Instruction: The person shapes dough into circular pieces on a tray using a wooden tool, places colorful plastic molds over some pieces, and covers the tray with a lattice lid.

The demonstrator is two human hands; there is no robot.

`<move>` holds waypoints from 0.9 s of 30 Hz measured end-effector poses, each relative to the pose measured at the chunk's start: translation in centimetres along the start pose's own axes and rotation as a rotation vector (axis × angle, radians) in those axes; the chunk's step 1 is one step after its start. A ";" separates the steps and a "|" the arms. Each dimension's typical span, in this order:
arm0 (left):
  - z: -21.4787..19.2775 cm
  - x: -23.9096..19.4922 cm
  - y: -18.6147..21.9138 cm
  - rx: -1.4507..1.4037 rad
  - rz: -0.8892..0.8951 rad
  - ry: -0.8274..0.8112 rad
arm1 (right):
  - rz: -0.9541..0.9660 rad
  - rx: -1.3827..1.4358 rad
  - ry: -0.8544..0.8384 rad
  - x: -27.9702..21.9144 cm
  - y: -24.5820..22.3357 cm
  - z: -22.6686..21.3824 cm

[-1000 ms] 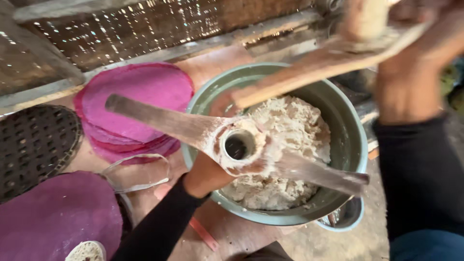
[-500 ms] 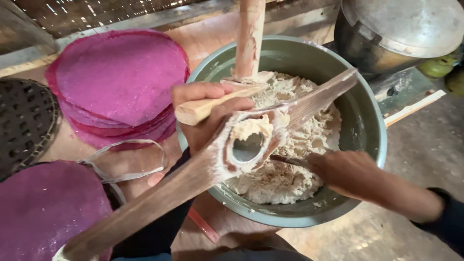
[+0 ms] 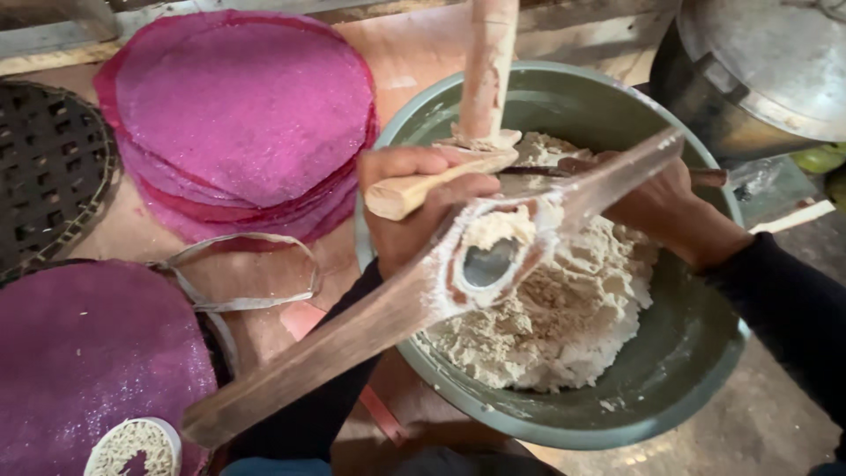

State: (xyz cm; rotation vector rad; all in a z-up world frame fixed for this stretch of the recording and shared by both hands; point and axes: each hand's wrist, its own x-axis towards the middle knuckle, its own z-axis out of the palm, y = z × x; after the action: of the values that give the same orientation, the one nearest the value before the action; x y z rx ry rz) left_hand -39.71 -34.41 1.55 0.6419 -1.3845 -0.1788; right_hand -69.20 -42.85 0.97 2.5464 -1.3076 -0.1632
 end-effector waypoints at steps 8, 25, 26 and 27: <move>-0.3 0.4 0.3 0.061 -0.012 -0.031 | 0.009 0.308 -0.095 0.0 -0.4 0.5; -1.0 0.5 0.7 0.060 0.103 -0.115 | 0.033 0.248 -0.684 -10.6 -12.4 -10.1; -1.1 0.4 1.0 0.097 0.120 -0.120 | -0.045 0.255 -0.548 -11.6 -12.4 -9.8; -1.2 0.3 1.4 0.133 0.137 -0.124 | 0.007 0.230 -0.674 -12.8 -11.9 -9.6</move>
State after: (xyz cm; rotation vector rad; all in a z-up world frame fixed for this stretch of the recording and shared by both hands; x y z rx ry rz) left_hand -38.87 -33.07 2.50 0.6521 -1.5645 -0.0170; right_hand -65.30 -24.03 6.39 2.7927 -1.6276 -0.9944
